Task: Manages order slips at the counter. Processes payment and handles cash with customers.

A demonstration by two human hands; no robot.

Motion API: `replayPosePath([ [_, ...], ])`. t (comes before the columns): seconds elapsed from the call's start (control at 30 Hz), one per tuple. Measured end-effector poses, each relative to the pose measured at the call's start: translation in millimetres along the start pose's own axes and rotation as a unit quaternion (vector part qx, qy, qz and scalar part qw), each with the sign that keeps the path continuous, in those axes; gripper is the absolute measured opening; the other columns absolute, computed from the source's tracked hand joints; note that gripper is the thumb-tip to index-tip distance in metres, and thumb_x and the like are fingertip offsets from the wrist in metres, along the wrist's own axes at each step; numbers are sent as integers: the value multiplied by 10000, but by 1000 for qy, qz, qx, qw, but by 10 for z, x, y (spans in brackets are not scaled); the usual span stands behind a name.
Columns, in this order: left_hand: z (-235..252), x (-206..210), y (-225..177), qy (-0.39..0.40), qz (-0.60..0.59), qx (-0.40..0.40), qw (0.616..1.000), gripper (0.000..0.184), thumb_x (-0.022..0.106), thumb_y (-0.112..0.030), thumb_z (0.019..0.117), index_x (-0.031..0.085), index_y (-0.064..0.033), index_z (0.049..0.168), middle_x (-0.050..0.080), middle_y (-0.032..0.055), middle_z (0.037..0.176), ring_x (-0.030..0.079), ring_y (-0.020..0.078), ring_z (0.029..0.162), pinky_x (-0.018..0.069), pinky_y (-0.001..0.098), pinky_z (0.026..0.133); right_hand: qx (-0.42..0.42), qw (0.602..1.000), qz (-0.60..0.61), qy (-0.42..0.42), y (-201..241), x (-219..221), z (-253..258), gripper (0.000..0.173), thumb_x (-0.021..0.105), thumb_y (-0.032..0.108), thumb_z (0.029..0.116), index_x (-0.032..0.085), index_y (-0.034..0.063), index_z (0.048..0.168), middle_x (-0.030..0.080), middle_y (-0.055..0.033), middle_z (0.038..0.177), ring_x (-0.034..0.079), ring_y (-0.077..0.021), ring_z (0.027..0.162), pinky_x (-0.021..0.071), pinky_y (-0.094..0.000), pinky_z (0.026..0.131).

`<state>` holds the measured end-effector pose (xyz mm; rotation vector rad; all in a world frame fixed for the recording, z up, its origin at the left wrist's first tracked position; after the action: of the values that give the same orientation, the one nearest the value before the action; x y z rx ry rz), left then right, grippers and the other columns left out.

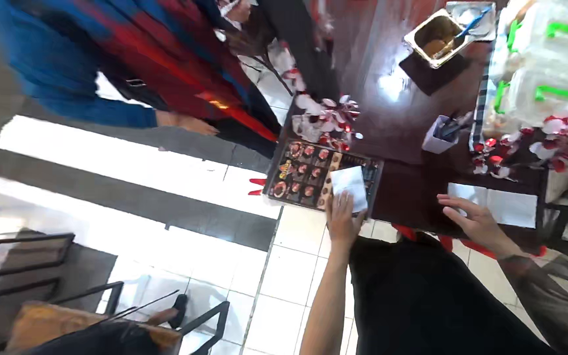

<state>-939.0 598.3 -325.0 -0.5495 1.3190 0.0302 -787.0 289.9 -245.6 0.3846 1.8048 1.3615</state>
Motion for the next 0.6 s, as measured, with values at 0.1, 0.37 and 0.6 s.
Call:
replayPosePath([
  [0.1,-62,-36,-134,-18,16,9,1000,504,574,-511,1016,647,-197,1404,565,58,1505,462,302,1445,253,648,1215,56,998,15,-36,-357,-346,-272,338,580,296,1048,709,74,1267,699,-63,1300,657,-157,1218,551,-381,1060],
  [0.37,-146,-336,-392,-44,-21,-40,998,335,574,-336,1042,745,-128,1240,710,71,1298,639,273,1256,414,552,1128,181,977,-72,-89,-978,-973,-896,356,599,327,1037,657,170,1351,681,-50,1294,680,-174,1120,563,-439,992],
  [0.6,-350,96,-1467,28,-57,53,997,367,599,-376,1022,731,-141,1271,665,98,1372,562,356,1335,407,581,1131,122,975,-180,-54,-867,-836,-837,390,610,352,1030,647,181,1378,601,-34,1445,524,-237,1375,429,-506,1146],
])
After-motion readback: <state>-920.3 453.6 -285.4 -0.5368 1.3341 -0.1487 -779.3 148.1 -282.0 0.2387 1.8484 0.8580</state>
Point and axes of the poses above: each hand's wrist, its own z-axis towards the middle knuckle, its own x-axis out of the palm, y = z × x, the point moved 10 cm from there along z, towards the middle knuckle
